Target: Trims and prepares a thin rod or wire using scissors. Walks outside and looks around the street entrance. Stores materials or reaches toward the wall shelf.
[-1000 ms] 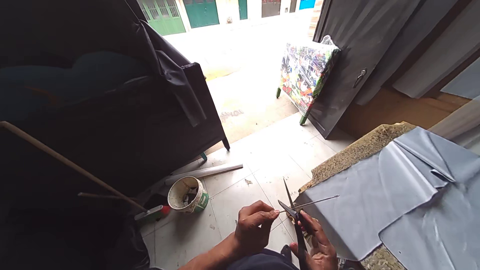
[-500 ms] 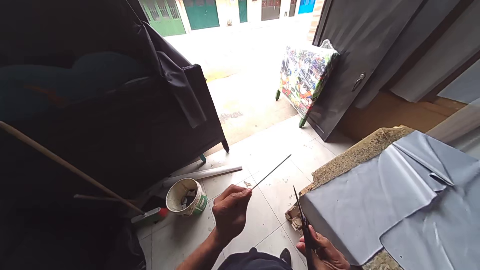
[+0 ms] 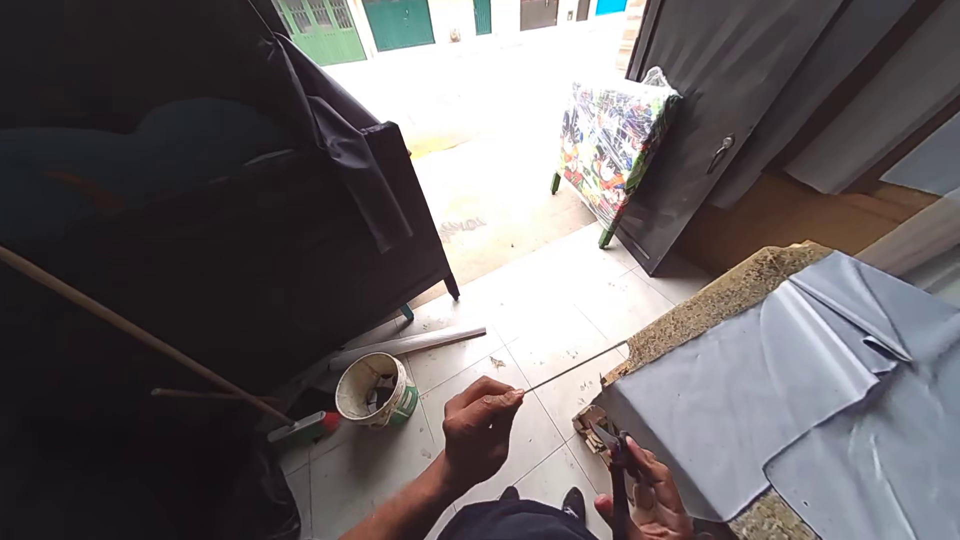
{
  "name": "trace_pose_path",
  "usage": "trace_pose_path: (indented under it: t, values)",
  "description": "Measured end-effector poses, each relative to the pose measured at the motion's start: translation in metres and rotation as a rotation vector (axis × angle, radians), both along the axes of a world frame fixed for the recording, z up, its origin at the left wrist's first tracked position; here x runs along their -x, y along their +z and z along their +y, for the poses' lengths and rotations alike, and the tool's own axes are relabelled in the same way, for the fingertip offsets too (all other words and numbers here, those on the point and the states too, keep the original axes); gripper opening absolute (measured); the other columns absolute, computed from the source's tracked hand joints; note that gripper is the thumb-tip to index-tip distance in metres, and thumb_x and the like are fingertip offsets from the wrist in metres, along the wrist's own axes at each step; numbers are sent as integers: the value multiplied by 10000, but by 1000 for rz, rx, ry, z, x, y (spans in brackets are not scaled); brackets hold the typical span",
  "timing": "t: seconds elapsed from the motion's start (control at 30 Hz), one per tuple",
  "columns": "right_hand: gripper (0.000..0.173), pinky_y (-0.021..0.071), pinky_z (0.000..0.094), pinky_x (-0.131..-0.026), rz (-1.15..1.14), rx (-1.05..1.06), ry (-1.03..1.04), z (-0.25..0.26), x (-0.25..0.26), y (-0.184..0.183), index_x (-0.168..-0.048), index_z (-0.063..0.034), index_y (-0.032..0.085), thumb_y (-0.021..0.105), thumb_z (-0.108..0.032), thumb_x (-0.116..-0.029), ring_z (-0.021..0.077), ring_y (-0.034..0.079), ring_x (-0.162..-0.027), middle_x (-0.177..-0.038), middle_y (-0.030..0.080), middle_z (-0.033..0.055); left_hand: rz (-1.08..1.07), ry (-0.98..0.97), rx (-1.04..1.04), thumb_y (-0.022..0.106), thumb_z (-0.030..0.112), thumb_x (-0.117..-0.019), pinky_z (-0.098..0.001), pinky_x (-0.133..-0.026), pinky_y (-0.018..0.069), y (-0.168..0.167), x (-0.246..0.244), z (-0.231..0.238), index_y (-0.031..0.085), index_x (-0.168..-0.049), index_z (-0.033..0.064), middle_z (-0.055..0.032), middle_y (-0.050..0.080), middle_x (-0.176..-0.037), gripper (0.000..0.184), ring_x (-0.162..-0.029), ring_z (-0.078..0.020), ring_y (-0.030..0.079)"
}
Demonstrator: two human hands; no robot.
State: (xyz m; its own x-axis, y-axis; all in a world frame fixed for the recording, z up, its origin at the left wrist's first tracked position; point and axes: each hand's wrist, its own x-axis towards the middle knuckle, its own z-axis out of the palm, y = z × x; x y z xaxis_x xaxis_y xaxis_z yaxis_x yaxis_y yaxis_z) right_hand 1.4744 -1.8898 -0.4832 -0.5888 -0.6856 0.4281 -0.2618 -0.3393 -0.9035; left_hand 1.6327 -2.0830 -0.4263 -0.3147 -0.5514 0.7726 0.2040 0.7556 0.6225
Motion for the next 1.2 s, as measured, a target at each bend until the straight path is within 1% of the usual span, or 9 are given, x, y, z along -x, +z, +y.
trace_pose_path:
  t: [0.1, 0.2, 0.37, 0.43, 0.57, 0.73, 0.9, 1.07, 1.2]
  values:
    - [555, 578, 225, -917, 30, 15, -22, -7, -8, 5, -1346, -333, 658, 864, -326, -831, 33, 670, -1057, -1198, 697, -130, -30, -123, 4, 697, 43, -955, -206, -727, 614, -13, 9, 26, 732, -979, 62, -42, 721, -921, 46, -828, -74, 709]
    - [345, 632, 245, -783, -45, 59, -32, 4, -1, 2, -1161, -291, 760, 846, -164, -852, 60, 740, -859, -988, 777, -76, 36, 83, -5, 722, 63, -939, -195, -741, 618, 2, 0, -3, 754, -960, 96, 5, 724, -927, 51, -837, -54, 707]
    - [654, 545, 251, -983, 48, -43, -24, -1, -1, 5, -1409, -330, 590, 865, -391, -818, 53, 633, -1150, -1297, 652, -123, -10, 13, 59, 704, 56, -951, -198, -745, 619, 2, 0, 1, 738, -979, 86, -16, 725, -934, 53, -846, -60, 712]
    - [614, 562, 230, -924, 66, -34, -35, -7, -6, 8, -1384, -320, 628, 864, -381, -821, 39, 654, -1080, -1242, 684, -118, -52, -81, 81, 683, 45, -960, -207, -742, 616, -10, 6, 19, 727, -1003, 70, -42, 722, -940, 67, -847, -77, 712]
    - [384, 632, 261, -815, -39, 40, -41, 3, -1, 4, -1194, -288, 765, 850, -155, -844, 74, 741, -886, -1015, 777, -69, 43, 158, 16, 734, 62, -927, -188, -748, 617, 5, -6, -8, 762, -968, 106, 14, 726, -934, 66, -846, -50, 709]
    - [640, 539, 245, -987, 53, -45, -13, -6, -3, 8, -1406, -343, 577, 852, -392, -831, 37, 624, -1160, -1311, 641, -140, -37, -8, 62, 700, 60, -957, -201, -741, 619, -5, -3, 10, 738, -993, 88, -22, 729, -945, 60, -847, -67, 715]
    - [369, 634, 241, -776, -57, 14, -19, -1, -4, 10, -1176, -267, 756, 856, -167, -836, 62, 743, -851, -1002, 780, -68, -8, 131, 30, 719, 73, -943, -183, -751, 614, 0, -14, -5, 757, -984, 109, 12, 723, -943, 67, -847, -43, 706]
    - [641, 556, 260, -971, 32, -83, 12, -7, -7, 12, -1397, -317, 593, 863, -381, -819, 53, 642, -1142, -1294, 663, -110, -10, 34, 13, 713, 51, -943, -197, -744, 619, -6, -7, 8, 747, -986, 89, -9, 727, -939, 67, -844, -57, 711]
    - [465, 624, 237, -812, 7, -36, 26, -7, -6, 12, -1281, -253, 714, 856, -234, -839, 51, 723, -916, -1089, 754, -61, 14, 24, -34, 718, 58, -944, -197, -735, 615, -14, -2, 17, 750, -989, 97, -7, 720, -933, 67, -831, -62, 704]
